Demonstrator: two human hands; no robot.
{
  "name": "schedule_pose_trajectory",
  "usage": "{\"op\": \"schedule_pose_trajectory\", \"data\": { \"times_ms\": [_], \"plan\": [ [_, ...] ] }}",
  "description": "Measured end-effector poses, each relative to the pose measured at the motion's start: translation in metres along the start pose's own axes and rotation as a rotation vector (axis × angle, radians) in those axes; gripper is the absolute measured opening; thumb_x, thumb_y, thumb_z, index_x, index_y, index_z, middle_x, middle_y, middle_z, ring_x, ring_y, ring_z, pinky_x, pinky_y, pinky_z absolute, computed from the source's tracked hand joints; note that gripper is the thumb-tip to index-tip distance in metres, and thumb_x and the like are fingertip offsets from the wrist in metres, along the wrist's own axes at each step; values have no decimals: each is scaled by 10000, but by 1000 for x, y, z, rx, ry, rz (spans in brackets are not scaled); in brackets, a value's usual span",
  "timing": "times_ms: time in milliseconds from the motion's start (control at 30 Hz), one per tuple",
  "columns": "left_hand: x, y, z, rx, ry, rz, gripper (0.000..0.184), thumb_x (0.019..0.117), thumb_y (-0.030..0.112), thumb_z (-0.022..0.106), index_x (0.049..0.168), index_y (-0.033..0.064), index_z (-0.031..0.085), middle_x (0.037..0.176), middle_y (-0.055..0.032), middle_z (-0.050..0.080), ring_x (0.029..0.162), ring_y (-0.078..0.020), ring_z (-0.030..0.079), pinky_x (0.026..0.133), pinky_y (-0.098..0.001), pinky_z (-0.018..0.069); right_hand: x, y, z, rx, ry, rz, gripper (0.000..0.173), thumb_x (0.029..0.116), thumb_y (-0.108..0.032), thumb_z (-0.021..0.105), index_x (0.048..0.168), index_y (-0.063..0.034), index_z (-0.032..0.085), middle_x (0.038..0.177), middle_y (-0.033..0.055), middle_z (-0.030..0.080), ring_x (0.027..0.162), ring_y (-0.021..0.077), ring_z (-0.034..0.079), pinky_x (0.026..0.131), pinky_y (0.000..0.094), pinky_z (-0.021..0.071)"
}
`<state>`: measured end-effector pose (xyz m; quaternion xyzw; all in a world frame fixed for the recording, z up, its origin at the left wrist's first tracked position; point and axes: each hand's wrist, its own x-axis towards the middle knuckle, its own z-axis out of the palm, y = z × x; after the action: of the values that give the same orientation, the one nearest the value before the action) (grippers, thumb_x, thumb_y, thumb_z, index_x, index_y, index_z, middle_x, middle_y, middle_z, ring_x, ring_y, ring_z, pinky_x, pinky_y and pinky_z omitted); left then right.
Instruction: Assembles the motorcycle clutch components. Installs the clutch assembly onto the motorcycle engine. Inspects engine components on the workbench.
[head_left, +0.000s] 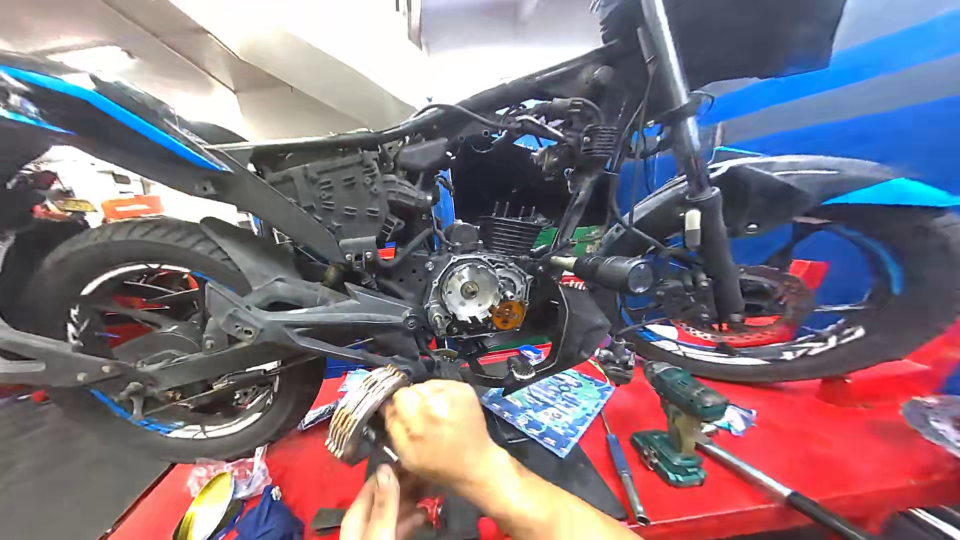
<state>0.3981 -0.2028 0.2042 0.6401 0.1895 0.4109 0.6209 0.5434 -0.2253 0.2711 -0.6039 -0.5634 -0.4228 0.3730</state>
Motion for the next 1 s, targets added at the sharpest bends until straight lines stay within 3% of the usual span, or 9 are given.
{"op": "schedule_pose_trajectory", "data": {
  "times_ms": [133,267,333,400,467,567,767,867,1000],
  "plan": [
    [53,42,58,-277,81,-51,381,1107,246,472,1131,-82,665,953,-224,748,832,-337,761,774,-506,658,-2,39,-11,168,170,253,402,1005,-339,513,646,-173,588,567,-38,550,554,124,603,488,379,490],
    [95,45,89,-16,154,141,305,1059,171,577,886,-30,727,829,-134,751,760,-228,737,739,-399,638,-6,65,-9,279,226,531,436,1023,-414,488,697,-185,665,598,-56,594,573,112,615,528,403,517],
    [114,43,92,194,165,250,300,1049,194,586,853,37,749,799,-65,745,762,-172,717,741,-369,607,-10,73,-7,359,237,636,447,1031,-444,493,722,-190,693,625,-61,618,608,106,631,571,407,540],
    [122,43,92,404,132,337,286,1040,217,547,897,100,765,803,2,740,782,-119,706,755,-349,592,-16,80,-5,408,292,662,388,1024,-387,528,765,-196,744,754,-82,696,811,79,690,758,377,592],
    [120,41,94,544,109,417,271,1012,222,520,943,133,766,836,32,739,817,-90,704,782,-339,594,-21,86,-4,440,359,629,312,1010,-302,541,846,-193,783,921,-83,743,1054,103,673,959,387,549],
    [108,36,94,699,108,536,267,983,224,516,1007,148,771,963,38,755,951,-61,710,891,-329,598,-32,87,-10,466,383,595,258,998,-266,544,983,-205,794,1095,-60,732,1204,132,623,1062,403,514],
    [89,36,87,921,92,677,282,990,269,516,1049,165,772,1077,34,745,1087,-53,676,996,-292,557,-50,81,-22,590,369,586,253,987,-225,544,1022,-199,793,1121,-37,720,1196,147,616,1048,394,519],
    [95,56,90,1142,79,626,343,993,302,455,981,165,769,1000,24,746,1055,-106,689,954,-366,567,-44,81,-22,616,293,705,251,996,-251,558,973,-201,803,1033,-59,736,1123,112,652,1005,370,543],
    [132,101,111,1399,16,419,447,1059,329,427,788,97,696,814,-93,685,895,-288,689,817,-542,556,-9,100,-27,775,-67,989,369,1072,-336,508,877,-154,763,814,-7,700,795,154,666,751,450,546]
  ]
}}
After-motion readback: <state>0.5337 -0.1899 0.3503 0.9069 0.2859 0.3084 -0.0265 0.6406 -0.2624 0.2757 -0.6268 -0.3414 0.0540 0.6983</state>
